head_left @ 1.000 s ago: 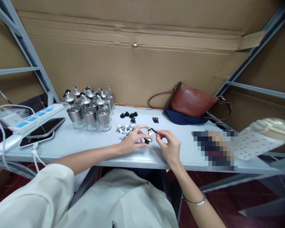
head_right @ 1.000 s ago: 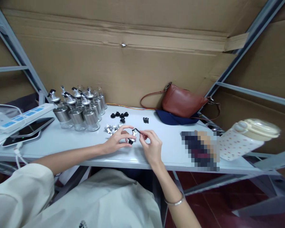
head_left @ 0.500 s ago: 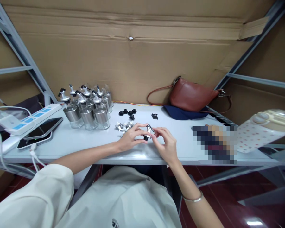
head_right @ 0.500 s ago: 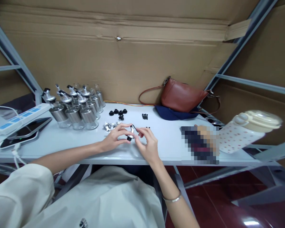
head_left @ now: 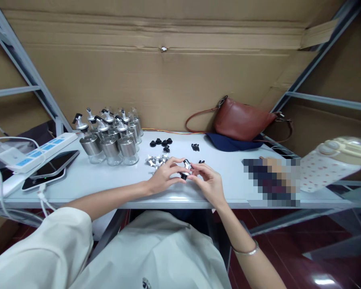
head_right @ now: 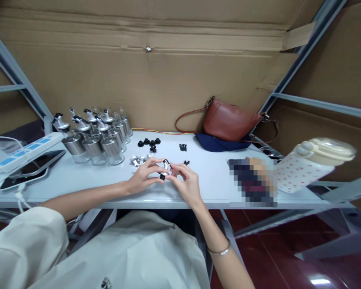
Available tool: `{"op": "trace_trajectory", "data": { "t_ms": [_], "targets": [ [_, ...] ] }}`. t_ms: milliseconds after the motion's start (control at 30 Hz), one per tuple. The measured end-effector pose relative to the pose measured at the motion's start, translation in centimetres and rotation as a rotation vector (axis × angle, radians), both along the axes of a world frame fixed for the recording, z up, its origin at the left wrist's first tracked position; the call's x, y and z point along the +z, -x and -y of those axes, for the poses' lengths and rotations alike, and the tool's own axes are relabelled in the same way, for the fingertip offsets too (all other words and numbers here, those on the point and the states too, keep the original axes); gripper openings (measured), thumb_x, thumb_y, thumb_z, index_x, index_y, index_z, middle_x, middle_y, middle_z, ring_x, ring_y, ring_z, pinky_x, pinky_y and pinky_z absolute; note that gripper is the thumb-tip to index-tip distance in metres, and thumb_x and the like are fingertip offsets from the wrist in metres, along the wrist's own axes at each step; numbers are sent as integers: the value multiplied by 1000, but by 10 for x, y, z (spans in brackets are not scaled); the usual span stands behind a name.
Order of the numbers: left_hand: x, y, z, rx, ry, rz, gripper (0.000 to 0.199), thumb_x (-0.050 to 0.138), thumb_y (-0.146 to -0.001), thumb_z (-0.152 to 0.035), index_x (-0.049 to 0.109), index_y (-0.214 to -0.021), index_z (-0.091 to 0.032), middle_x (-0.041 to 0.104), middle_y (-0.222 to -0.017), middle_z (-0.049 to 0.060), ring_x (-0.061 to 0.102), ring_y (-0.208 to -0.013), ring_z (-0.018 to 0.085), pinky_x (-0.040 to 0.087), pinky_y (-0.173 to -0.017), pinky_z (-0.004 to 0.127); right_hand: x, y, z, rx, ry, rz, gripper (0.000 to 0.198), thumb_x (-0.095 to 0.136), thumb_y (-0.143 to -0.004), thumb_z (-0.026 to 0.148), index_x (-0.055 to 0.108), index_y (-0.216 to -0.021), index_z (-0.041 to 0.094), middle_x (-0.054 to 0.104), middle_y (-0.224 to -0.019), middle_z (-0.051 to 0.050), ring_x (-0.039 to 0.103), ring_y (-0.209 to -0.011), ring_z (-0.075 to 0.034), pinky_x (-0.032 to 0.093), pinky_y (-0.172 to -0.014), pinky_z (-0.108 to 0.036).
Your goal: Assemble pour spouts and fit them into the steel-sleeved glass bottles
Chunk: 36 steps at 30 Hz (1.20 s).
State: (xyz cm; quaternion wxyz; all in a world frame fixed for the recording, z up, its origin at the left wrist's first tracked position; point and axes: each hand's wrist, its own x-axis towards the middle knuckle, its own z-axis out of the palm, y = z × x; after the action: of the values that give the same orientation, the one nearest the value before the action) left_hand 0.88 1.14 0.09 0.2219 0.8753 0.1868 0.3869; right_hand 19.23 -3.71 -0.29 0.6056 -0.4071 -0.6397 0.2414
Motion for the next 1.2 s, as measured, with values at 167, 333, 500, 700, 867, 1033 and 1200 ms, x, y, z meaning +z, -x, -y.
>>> {"op": "trace_trajectory", "data": {
  "t_ms": [167,333,500,700,867,1033,1200],
  "targets": [
    [0,0,1,-8,-12,14,30,58,-84,-36,63,-109,-21,48,-119,9,61,-91,16,49,-92,37,-1,0,1,4,-12,13,22,72,-72,31,69,-90,20,65,-77,-3,60,-66,-15,53,-66,-31],
    [1,-1,1,-2,-4,23,31,59,-83,-39,64,-107,-21,48,-117,9,60,-89,16,50,-89,37,-1,0,2,-9,-20,56,22,70,-75,33,67,-92,19,66,-78,-3,60,-68,-16,53,-67,-32],
    [3,-2,2,-1,-4,13,33,59,-82,-40,62,-110,-22,46,-119,10,60,-92,17,50,-91,38,0,0,2,-32,-55,80,16,68,-77,31,65,-89,20,64,-78,-3,60,-68,-16,52,-66,-32],
    [7,0,0,39,-148,-55,35,56,-85,-40,58,-115,-22,43,-124,12,58,-94,17,49,-90,40,1,2,1,-9,-38,60,18,64,-79,32,61,-93,21,63,-83,-4,62,-74,-17,54,-69,-33],
    [12,-6,-1,104,-481,-252,41,55,-84,-43,54,-119,-20,51,-124,16,56,-105,23,47,-88,40,-3,5,-4,87,35,-122,29,69,-74,34,51,-94,24,63,-99,-5,65,-88,-19,57,-71,-31],
    [79,2,-20,254,-606,-471,53,50,-83,-53,50,-124,-21,53,-126,16,52,-113,27,42,-90,40,-5,6,-6,-7,52,-161,27,67,-76,32,51,-95,24,63,-91,-3,65,-83,-17,57,-73,-33],
    [188,35,-86,820,-333,-813,39,44,-92,-31,47,-128,-16,56,-120,15,58,-103,25,43,-85,34,-1,3,-3,-56,21,-67,17,57,-85,34,57,-98,23,56,-94,-5,60,-88,-17,57,-74,-32]
  ]
}}
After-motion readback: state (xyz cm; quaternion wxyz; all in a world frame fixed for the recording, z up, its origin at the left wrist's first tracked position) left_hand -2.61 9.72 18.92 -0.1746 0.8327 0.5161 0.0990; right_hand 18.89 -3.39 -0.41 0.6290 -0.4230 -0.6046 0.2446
